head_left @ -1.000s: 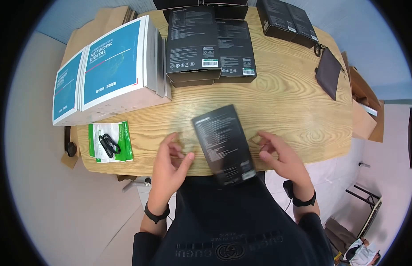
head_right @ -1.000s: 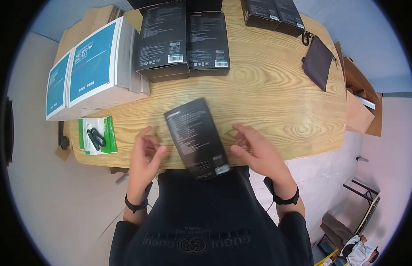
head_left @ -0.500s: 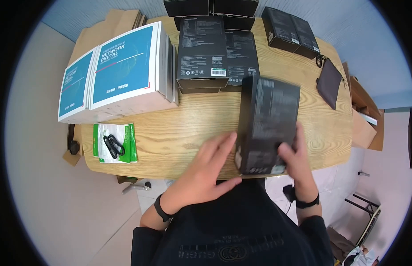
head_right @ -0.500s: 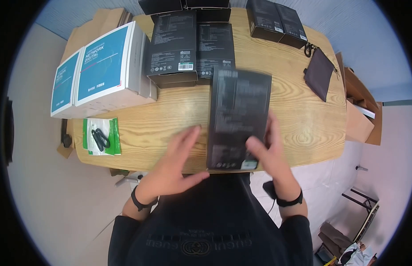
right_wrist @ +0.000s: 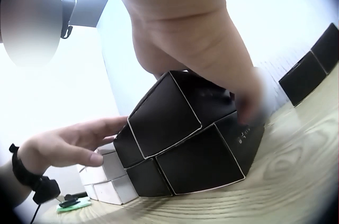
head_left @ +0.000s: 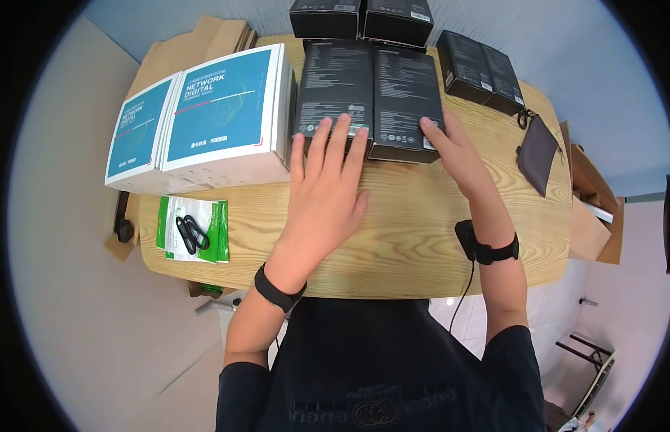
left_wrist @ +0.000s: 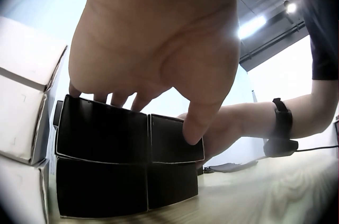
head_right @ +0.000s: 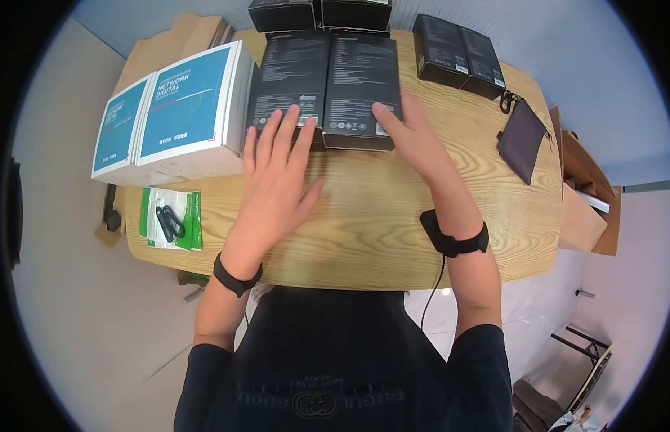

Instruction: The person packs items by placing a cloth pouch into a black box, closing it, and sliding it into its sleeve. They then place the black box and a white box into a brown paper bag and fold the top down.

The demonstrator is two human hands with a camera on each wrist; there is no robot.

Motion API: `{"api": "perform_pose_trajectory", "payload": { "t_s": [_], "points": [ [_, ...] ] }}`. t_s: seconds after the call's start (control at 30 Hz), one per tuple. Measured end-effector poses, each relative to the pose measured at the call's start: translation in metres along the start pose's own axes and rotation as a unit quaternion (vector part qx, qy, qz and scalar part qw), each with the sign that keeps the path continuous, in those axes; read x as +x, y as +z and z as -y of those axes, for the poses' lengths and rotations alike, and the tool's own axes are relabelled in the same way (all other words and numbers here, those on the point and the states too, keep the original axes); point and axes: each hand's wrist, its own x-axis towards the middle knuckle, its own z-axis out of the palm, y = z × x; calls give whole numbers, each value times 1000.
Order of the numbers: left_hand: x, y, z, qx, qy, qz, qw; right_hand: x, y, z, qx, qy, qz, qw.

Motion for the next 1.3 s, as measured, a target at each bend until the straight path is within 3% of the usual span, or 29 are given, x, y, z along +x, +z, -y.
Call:
{"api": "perform_pose_trajectory", "payload": {
  "t_s": [0.1, 0.3, 0.37, 0.4, 0.47, 0.57, 0.6, 0.67, 0.73, 0.83, 0.93, 1.0, 1.07, 1.1, 1.23, 1.3],
  "points": [
    [-3, 0, -2, 14, -18, 3, 1000, 6, -5, -6, 53, 24, 60, 996],
    [-9, -20, -18, -1, 18, 15, 1000, 2, -47, -2, -105, 3, 39, 994],
    [-25, -22, -32, -37, 24, 21, 999, -5, -75, 14, -143, -76, 116, 980],
    [-36, -21, -39, -80, 45, 54, 994, -6, -89, 12, -135, -75, 111, 982],
    [-35, -17, -53, -116, 68, 95, 986, -6, -113, 4, -165, -120, 230, 952],
    [-21, -7, -84, -198, 104, 202, 954, -16, -128, -6, -207, -107, 198, 952],
    [-7, 1, -93, -182, 123, 188, 957, -18, -132, -13, -196, -101, 199, 955],
    [24, 19, -109, -153, 147, 160, 964, -14, -141, -28, -264, -110, 92, 954],
    [65, 34, -133, -109, 163, 114, 974, -16, -164, -22, -254, -71, 72, 962],
    [122, 76, -163, -29, 134, 57, 989, -17, -196, -38, -221, -32, 26, 974],
    [194, 132, -158, 61, 78, 30, 995, -15, -221, -61, -186, -13, -13, 982],
    [230, 179, -143, 132, 65, -97, 984, -19, -229, -63, -199, 23, -16, 980],
    [262, 202, -119, 176, 37, -93, 979, -20, -231, -56, -204, 10, -20, 979],
    [266, 201, -119, 221, 2, -91, 971, -21, -231, -54, -211, -8, -19, 977],
    [239, 196, -141, 170, -5, -81, 982, -29, -232, -45, -190, -9, -18, 982],
    [235, 208, -136, 167, 12, -109, 980, -31, -233, -31, -158, 62, -13, 985]
  ]
}}
